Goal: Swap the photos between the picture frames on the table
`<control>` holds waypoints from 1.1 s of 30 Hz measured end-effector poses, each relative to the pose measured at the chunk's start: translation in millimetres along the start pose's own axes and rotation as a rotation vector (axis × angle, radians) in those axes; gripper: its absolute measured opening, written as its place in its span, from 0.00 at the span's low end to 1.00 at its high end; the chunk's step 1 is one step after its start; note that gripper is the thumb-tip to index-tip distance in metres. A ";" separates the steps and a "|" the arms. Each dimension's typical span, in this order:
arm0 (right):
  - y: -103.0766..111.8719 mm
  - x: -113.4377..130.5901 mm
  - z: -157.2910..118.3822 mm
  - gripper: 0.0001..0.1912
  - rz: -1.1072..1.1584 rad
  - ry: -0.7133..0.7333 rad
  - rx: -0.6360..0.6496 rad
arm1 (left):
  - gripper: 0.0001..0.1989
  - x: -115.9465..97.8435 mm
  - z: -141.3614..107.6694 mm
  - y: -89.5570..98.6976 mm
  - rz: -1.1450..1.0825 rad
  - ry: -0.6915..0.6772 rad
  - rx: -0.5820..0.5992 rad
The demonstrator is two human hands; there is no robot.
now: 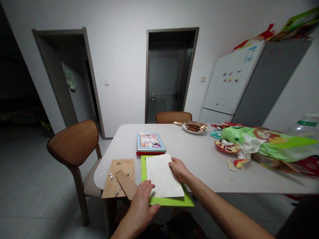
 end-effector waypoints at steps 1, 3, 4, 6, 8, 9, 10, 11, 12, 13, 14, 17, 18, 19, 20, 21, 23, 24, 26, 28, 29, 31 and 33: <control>-0.3 -0.8 0.3 0.25 -0.032 0.012 -0.010 | 0.26 -0.2 -0.5 -1.2 0.025 -0.007 0.012; -0.3 -1.9 1.0 0.23 -0.106 0.037 -0.025 | 0.26 -1.4 -1.2 -2.9 0.069 -0.020 0.035; 0.0 -2.0 1.4 0.22 -0.144 0.050 -0.029 | 0.26 -2.3 -1.4 -3.3 0.086 -0.028 0.043; 0.8 -1.6 2.0 0.19 -0.205 0.072 -0.027 | 0.25 -4.3 -1.0 -3.0 0.113 -0.046 0.047; 1.9 -0.8 2.2 0.18 -0.243 0.089 -0.029 | 0.24 -5.8 0.1 -2.1 0.132 -0.058 0.045; 2.5 -0.3 2.1 0.18 -0.257 0.095 -0.035 | 0.24 -6.2 0.7 -1.7 0.140 -0.060 0.045; 2.9 0.0 1.8 0.19 -0.266 0.099 -0.042 | 0.24 -6.3 1.2 -1.5 0.146 -0.058 0.048; 3.3 0.3 1.2 0.19 -0.271 0.102 -0.051 | 0.24 -6.2 1.5 -1.5 0.151 -0.055 0.052; 3.6 0.5 0.5 0.20 -0.273 0.103 -0.060 | 0.24 -5.8 1.6 -1.6 0.155 -0.052 0.055; 3.9 0.6 -0.3 0.20 -0.273 0.105 -0.070 | 0.24 -5.3 1.5 -1.7 0.158 -0.051 0.057; 4.3 0.7 -1.2 0.21 -0.272 0.106 -0.078 | 0.24 -4.8 1.3 -1.9 0.160 -0.052 0.059; 5.1 0.2 -3.5 0.20 -0.266 0.106 -0.087 | 0.25 -4.6 0.7 -2.3 0.166 -0.066 0.052; 5.1 -0.1 -3.9 0.20 -0.267 0.105 -0.083 | 0.26 -5.0 0.7 -2.5 0.170 -0.067 0.051; 4.9 -0.5 -4.2 0.19 -0.270 0.106 -0.079 | 0.26 -5.6 1.0 -2.6 0.176 -0.066 0.052; 4.6 -0.9 -4.2 0.19 -0.276 0.106 -0.076 | 0.26 -6.5 1.4 -2.6 0.183 -0.063 0.056; 4.2 -1.2 -4.1 0.18 -0.285 0.107 -0.076 | 0.26 -7.4 1.9 -2.6 0.191 -0.060 0.061; 3.5 -1.4 -3.4 0.18 -0.307 0.111 -0.085 | 0.25 -9.2 3.0 -2.5 0.204 -0.055 0.074; 3.1 -1.4 -2.9 0.18 -0.321 0.114 -0.091 | 0.25 -9.9 3.3 -2.4 0.210 -0.055 0.080; 2.6 -0.7 -2.2 0.18 -0.349 0.123 -0.101 | 0.24 -10.5 3.5 -2.2 0.218 -0.057 0.090; 2.2 0.8 -2.2 0.18 -0.384 0.138 -0.106 | 0.23 -10.6 3.1 -2.3 0.224 -0.064 0.092; 2.1 2.0 -2.5 0.18 -0.404 0.149 -0.105 | 0.23 -10.7 2.9 -2.5 0.228 -0.069 0.091; 1.9 5.3 -4.3 0.18 -0.442 0.174 -0.100 | 0.21 -11.6 2.5 -3.3 0.236 -0.079 0.088; 1.8 9.9 -7.5 0.16 -0.519 0.220 -0.102 | 0.20 -13.2 2.2 -4.1 0.243 -0.087 0.084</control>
Point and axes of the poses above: each hand's wrist, its own z-axis towards the middle knuckle, its own y-axis out of the back of the hand, x = y × z, the point moved 4 cm from there along z, towards the middle knuckle, and after that the axes turned 4 degrees about -x, right-handed, at the moved point
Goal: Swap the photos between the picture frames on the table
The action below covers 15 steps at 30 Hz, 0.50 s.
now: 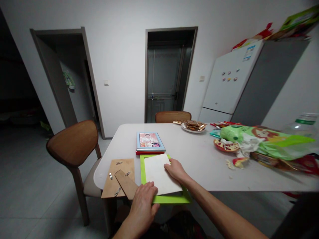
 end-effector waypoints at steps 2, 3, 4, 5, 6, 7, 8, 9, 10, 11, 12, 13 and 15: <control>2.0 4.5 -3.2 0.16 -0.156 0.057 -0.005 | 0.20 -1.9 -0.1 -0.3 0.004 0.001 -0.001; 2.4 6.3 -5.2 0.17 -0.250 0.080 -0.005 | 0.20 -2.6 -0.2 -0.4 0.005 0.004 0.002; 2.5 7.5 -7.2 0.18 -0.340 0.099 -0.006 | 0.21 -3.1 -0.4 -0.6 0.008 0.007 0.005; 2.3 8.2 -9.1 0.19 -0.414 0.112 -0.009 | 0.21 -3.5 -0.6 -0.8 0.011 0.007 0.010; 2.2 8.6 -10.8 0.20 -0.462 0.122 -0.019 | 0.22 -3.9 -0.8 -1.0 0.016 0.003 0.017; 2.1 9.0 -12.3 0.21 -0.496 0.137 -0.037 | 0.22 -4.4 -1.0 -1.4 0.022 -0.004 0.025; 2.1 9.2 -13.5 0.21 -0.518 0.154 -0.059 | 0.22 -5.0 -1.1 -1.7 0.030 -0.015 0.031; 2.0 9.1 -14.4 0.21 -0.531 0.169 -0.076 | 0.22 -5.9 -1.1 -2.1 0.039 -0.028 0.036; 1.8 8.6 -15.1 0.22 -0.535 0.182 -0.087 | 0.22 -6.9 -1.0 -2.6 0.049 -0.040 0.041; 1.6 8.0 -15.7 0.22 -0.533 0.192 -0.092 | 0.21 -8.1 -0.9 -3.1 0.059 -0.050 0.047; 1.3 7.5 -16.5 0.21 -0.526 0.203 -0.094 | 0.20 -9.2 -0.8 -3.6 0.068 -0.054 0.052; 0.8 7.5 -17.6 0.21 -0.514 0.220 -0.094 | 0.20 -10.0 -0.9 -3.9 0.072 -0.054 0.058; -0.6 10.3 -21.6 0.19 -0.472 0.277 -0.092 | 0.21 -9.1 -2.5 -2.9 0.058 -0.044 0.057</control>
Point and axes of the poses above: each hand's wrist, its own z-axis towards the middle knuckle, its own y-axis out of the back of the hand, x = y × z, the point moved 4 cm from there along z, towards the middle knuckle, and after that the axes turned 4 degrees about -x, right-handed, at the moved point
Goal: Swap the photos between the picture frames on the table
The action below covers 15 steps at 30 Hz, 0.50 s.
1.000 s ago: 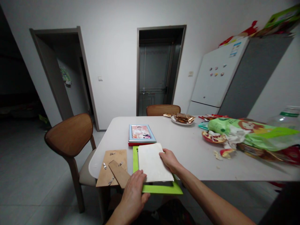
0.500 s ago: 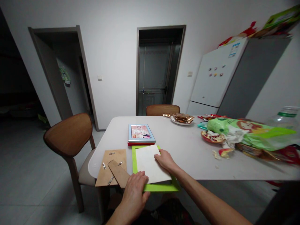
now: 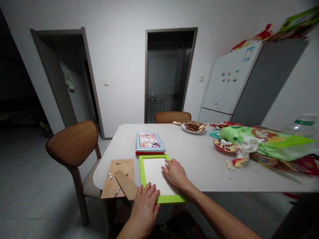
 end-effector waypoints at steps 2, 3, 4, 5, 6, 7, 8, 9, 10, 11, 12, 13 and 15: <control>1.9 9.5 -4.6 0.18 0.068 0.076 -0.019 | 0.23 7.3 -5.1 5.0 -0.039 0.011 -0.045; 3.2 16.5 -7.4 0.17 0.106 0.117 -0.022 | 0.25 14.5 -9.1 9.3 -0.056 0.016 -0.085; 4.7 25.0 -10.5 0.17 0.142 0.156 -0.023 | 0.26 24.4 -14.0 14.8 -0.066 0.025 -0.135; 6.2 35.0 -13.8 0.17 0.175 0.194 -0.022 | 0.26 36.7 -19.6 20.9 -0.064 0.034 -0.186; 7.5 46.2 -17.3 0.16 0.202 0.231 -0.017 | 0.26 51.6 -25.4 27.5 -0.046 0.063 -0.240; 8.3 58.5 -21.1 0.16 0.225 0.265 -0.009 | 0.27 68.0 -31.1 34.0 -0.016 0.105 -0.288; 8.4 71.5 -25.0 0.16 0.245 0.300 0.003 | 0.28 84.5 -36.3 39.8 0.021 0.149 -0.327; 7.4 85.0 -29.1 0.16 0.260 0.334 0.021 | 0.27 100.3 -40.8 45.0 0.068 0.202 -0.360; 5.5 98.2 -33.3 0.16 0.270 0.367 0.043 | 0.27 114.4 -44.2 48.3 0.104 0.257 -0.366; 2.5 110.8 -37.5 0.17 0.271 0.400 0.066 | 0.26 125.8 -46.4 49.9 0.120 0.299 -0.353; -1.1 122.1 -41.5 0.18 0.262 0.428 0.085 | 0.25 134.3 -47.6 50.3 0.126 0.330 -0.332; -5.0 131.7 -45.1 0.20 0.246 0.454 0.099 | 0.23 139.8 -48.1 49.6 0.120 0.347 -0.309; -12.4 145.4 -50.3 0.24 0.206 0.495 0.111 | 0.22 143.7 -47.8 47.5 0.096 0.347 -0.284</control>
Point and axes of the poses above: each hand's wrist, its own z-axis towards the middle knuckle, its own y-axis out of the back of the hand, x = y × z, the point moved 4 cm from there along z, towards the middle knuckle, and after that the axes turned 4 degrees about -x, right-handed, at the moved point
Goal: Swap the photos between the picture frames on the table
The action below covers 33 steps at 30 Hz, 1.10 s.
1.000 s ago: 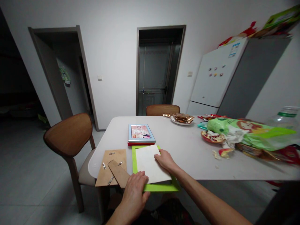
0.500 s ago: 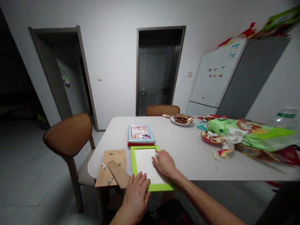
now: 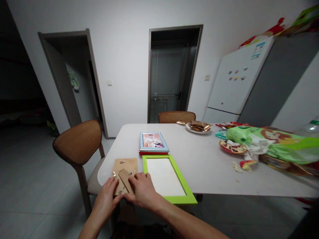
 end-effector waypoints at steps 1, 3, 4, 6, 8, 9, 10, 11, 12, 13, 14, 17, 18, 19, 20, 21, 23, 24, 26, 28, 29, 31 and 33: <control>-3.5 3.6 0.7 0.24 -0.012 0.013 0.006 | 0.22 -0.3 -0.1 -0.7 -0.012 -0.009 -0.001; -6.3 6.4 1.0 0.21 -0.002 0.020 0.009 | 0.23 -2.0 -0.6 -0.5 -0.037 -0.031 -0.015; -5.3 6.3 0.6 0.19 0.022 0.015 0.004 | 0.22 -3.0 -0.6 0.5 -0.052 -0.040 -0.023; 1.6 4.3 -1.3 0.19 0.093 -0.002 -0.021 | 0.21 -6.1 0.0 4.7 -0.085 -0.056 -0.050; 13.9 0.6 -5.3 0.20 0.163 -0.013 -0.064 | 0.21 -14.3 1.7 10.9 -0.119 -0.078 -0.090; 21.5 -2.4 -8.4 0.19 0.188 -0.016 -0.089 | 0.21 -21.3 2.8 13.9 -0.132 -0.094 -0.106; 29.5 -6.5 -12.1 0.18 0.205 -0.018 -0.112 | 0.21 -30.2 3.8 16.0 -0.142 -0.111 -0.114; 37.6 -11.8 -16.6 0.17 0.217 -0.020 -0.133 | 0.21 -41.0 4.9 17.0 -0.152 -0.130 -0.112; 45.4 -18.4 -21.8 0.16 0.225 -0.023 -0.151 | 0.21 -53.0 5.9 16.5 -0.160 -0.147 -0.097; 52.6 -26.3 -27.7 0.16 0.231 -0.029 -0.163 | 0.21 -65.9 6.6 14.5 -0.172 -0.164 -0.074; 58.9 -35.3 -34.2 0.16 0.234 -0.038 -0.168 | 0.21 -79.1 7.1 11.2 -0.187 -0.183 -0.045; 71.2 -65.1 -55.3 0.17 0.223 -0.092 -0.135 | 0.21 -114.6 6.9 -4.6 -0.237 -0.232 0.054; 73.5 -74.6 -62.1 0.17 0.211 -0.114 -0.119 | 0.20 -123.8 6.4 -10.8 -0.251 -0.247 0.084; 75.0 -83.3 -68.2 0.17 0.197 -0.135 -0.103 | 0.20 -131.3 5.9 -16.8 -0.262 -0.259 0.110; 75.8 -90.9 -73.3 0.17 0.181 -0.152 -0.090 | 0.20 -136.9 5.6 -22.2 -0.269 -0.268 0.130; 76.1 -97.4 -77.4 0.17 0.167 -0.166 -0.079 | 0.20 -140.9 5.5 -27.1 -0.269 -0.273 0.149; 74.6 -106.9 -81.7 0.18 0.145 -0.178 -0.066 | 0.19 -144.8 6.1 -34.4 -0.249 -0.273 0.180; 72.9 -110.1 -82.2 0.18 0.138 -0.179 -0.062 | 0.19 -145.3 6.8 -36.7 -0.233 -0.272 0.193; 68.2 -114.6 -80.6 0.18 0.122 -0.172 -0.062 | 0.19 -144.8 8.9 -38.6 -0.197 -0.267 0.214; 62.5 -117.4 -78.0 0.18 0.095 -0.163 -0.064 | 0.17 -144.0 10.8 -38.4 -0.179 -0.267 0.238; 59.8 -118.5 -77.1 0.18 0.078 -0.159 -0.066 | 0.15 -143.8 11.3 -38.1 -0.177 -0.270 0.252; 55.7 -120.2 -77.0 0.19 0.045 -0.154 -0.075 | 0.12 -143.3 10.9 -37.6 -0.177 -0.272 0.278; 54.1 -120.6 -79.0 0.19 0.030 -0.144 -0.081 | 0.13 -142.1 8.9 -37.5 -0.175 -0.263 0.288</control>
Point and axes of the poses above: each hand's wrist, its own z-axis towards the middle knuckle, its own y-axis out of the back of the hand, x = y × z, the point moved 4 cm from there along z, towards the middle knuckle, and after that the axes turned 4 degrees about -x, right-handed, at the moved point
